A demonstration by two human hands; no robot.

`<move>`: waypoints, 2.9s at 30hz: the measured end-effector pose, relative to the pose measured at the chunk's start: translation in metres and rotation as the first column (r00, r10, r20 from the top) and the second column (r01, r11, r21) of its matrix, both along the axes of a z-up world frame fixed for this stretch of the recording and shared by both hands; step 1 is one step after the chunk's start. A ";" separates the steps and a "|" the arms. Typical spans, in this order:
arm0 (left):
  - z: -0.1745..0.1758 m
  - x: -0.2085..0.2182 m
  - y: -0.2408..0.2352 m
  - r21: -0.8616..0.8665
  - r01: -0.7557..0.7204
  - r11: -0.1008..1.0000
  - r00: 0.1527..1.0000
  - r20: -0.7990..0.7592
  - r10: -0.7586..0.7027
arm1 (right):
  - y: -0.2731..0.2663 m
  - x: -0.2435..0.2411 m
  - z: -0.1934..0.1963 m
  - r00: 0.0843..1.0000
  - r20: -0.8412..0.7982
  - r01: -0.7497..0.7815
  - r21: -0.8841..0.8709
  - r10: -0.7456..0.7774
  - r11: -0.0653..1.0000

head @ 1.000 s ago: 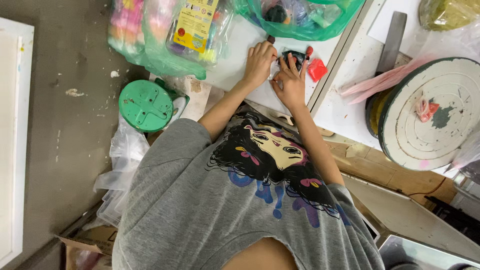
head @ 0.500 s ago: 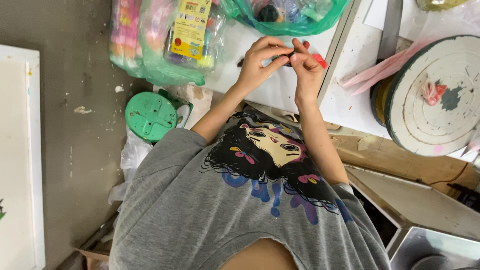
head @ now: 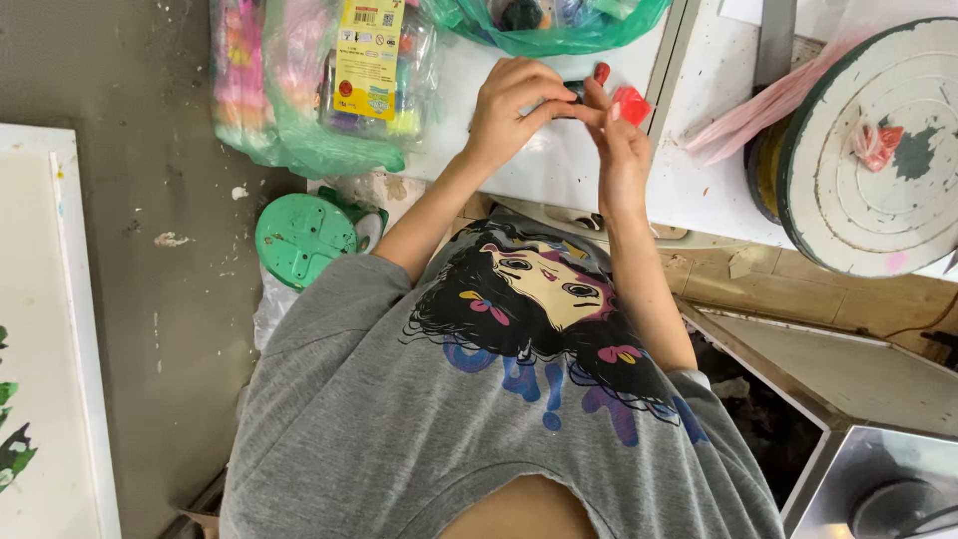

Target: The person repeatedly rolls small pieces of black and red clay between their palms to form smooth spherical beads. They place the finished balls on a metal countertop and continue the process with additional pieces.

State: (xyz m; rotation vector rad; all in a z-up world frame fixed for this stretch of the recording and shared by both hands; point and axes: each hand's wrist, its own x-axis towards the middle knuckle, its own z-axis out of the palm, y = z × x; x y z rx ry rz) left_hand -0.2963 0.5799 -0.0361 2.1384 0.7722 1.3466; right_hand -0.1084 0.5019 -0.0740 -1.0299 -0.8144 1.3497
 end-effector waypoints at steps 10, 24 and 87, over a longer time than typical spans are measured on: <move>0.033 0.045 -0.066 0.116 0.106 0.988 0.962 -0.262 -0.073 | 0.006 0.005 0.037 0.560 -0.827 0.119 0.019 -0.051 0.993; 0.067 0.049 -0.057 0.153 0.436 0.887 0.827 -0.455 -0.329 | -0.014 0.039 0.053 0.712 -0.702 0.293 0.298 0.001 0.908; 0.138 0.501 -0.742 0.408 0.604 -0.685 -0.585 -0.357 -0.729 | -0.772 0.203 0.199 -0.321 -0.902 0.369 0.163 -0.290 -0.915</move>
